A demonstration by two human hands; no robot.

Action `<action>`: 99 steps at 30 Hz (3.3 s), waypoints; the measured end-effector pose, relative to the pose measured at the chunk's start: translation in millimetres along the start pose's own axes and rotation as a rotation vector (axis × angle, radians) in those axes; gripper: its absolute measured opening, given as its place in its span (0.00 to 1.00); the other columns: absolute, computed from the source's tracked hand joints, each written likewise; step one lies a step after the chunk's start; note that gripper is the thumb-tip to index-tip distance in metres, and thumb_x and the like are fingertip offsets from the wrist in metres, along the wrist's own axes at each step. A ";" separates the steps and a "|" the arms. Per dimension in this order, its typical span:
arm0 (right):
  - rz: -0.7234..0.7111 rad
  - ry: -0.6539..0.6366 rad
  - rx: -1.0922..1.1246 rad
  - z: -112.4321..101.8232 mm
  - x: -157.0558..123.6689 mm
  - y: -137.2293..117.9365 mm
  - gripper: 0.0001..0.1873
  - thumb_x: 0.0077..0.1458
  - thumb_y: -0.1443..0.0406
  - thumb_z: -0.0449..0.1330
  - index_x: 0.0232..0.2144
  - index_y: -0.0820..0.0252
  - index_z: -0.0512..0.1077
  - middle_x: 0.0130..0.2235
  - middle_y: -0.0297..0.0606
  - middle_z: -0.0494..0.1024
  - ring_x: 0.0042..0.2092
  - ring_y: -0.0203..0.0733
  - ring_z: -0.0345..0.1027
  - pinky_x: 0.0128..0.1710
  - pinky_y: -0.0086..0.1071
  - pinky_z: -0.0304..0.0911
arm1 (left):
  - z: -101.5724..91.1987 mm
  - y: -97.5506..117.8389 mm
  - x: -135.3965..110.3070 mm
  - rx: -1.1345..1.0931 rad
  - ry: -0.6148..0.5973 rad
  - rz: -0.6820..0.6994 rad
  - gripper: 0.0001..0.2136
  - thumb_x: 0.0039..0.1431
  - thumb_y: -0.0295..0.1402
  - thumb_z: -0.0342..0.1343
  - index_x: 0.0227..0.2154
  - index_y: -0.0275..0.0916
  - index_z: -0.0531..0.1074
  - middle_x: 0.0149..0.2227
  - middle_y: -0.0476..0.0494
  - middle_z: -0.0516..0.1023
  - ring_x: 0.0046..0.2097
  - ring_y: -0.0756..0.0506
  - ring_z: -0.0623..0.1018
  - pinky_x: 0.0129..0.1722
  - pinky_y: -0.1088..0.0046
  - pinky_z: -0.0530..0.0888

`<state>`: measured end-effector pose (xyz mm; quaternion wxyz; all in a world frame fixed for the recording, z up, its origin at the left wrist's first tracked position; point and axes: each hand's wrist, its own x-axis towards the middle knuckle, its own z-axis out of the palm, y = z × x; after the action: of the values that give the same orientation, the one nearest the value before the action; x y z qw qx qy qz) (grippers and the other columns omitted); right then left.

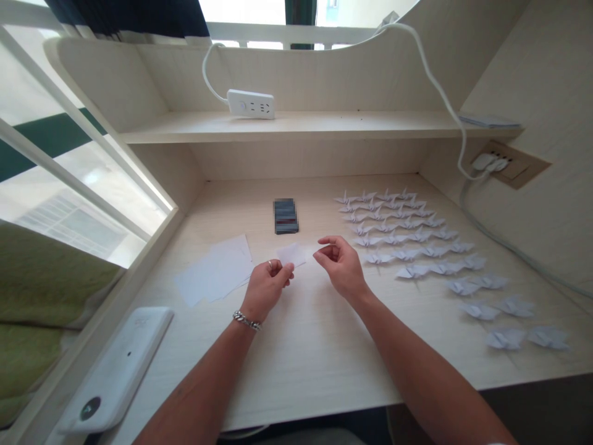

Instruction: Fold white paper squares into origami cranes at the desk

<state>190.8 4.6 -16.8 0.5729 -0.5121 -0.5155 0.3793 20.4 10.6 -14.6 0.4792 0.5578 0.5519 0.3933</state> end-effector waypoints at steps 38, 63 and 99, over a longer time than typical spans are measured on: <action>-0.027 -0.413 -0.341 -2.6 -2.8 -11.6 0.07 0.52 0.65 0.57 0.28 0.60 0.75 0.30 0.35 0.79 0.32 0.37 0.70 0.33 0.29 0.62 | -9.0 -0.8 1.1 0.108 -0.109 0.135 0.11 0.52 0.40 0.59 0.28 0.35 0.74 0.27 0.46 0.76 0.28 0.49 0.72 0.29 0.74 0.68; 0.053 -0.339 -0.208 -6.3 3.8 0.7 0.08 0.53 0.62 0.59 0.29 0.62 0.74 0.30 0.36 0.77 0.32 0.37 0.68 0.34 0.31 0.62 | -12.0 5.8 0.2 0.039 -0.129 0.114 0.11 0.52 0.40 0.59 0.30 0.36 0.77 0.29 0.43 0.80 0.31 0.46 0.77 0.32 0.72 0.72; 0.513 -0.147 0.333 6.7 0.9 -0.8 0.14 0.38 0.60 0.69 0.25 0.62 0.72 0.24 0.33 0.75 0.27 0.34 0.69 0.29 0.29 0.65 | -8.1 3.8 2.3 -0.233 -0.034 -0.052 0.17 0.45 0.41 0.66 0.32 0.32 0.75 0.28 0.42 0.80 0.28 0.48 0.78 0.33 0.70 0.75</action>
<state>184.2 6.7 -16.2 0.4957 -0.4957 -0.3404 0.6266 13.6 13.9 -9.3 0.5601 0.4905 0.5086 0.4325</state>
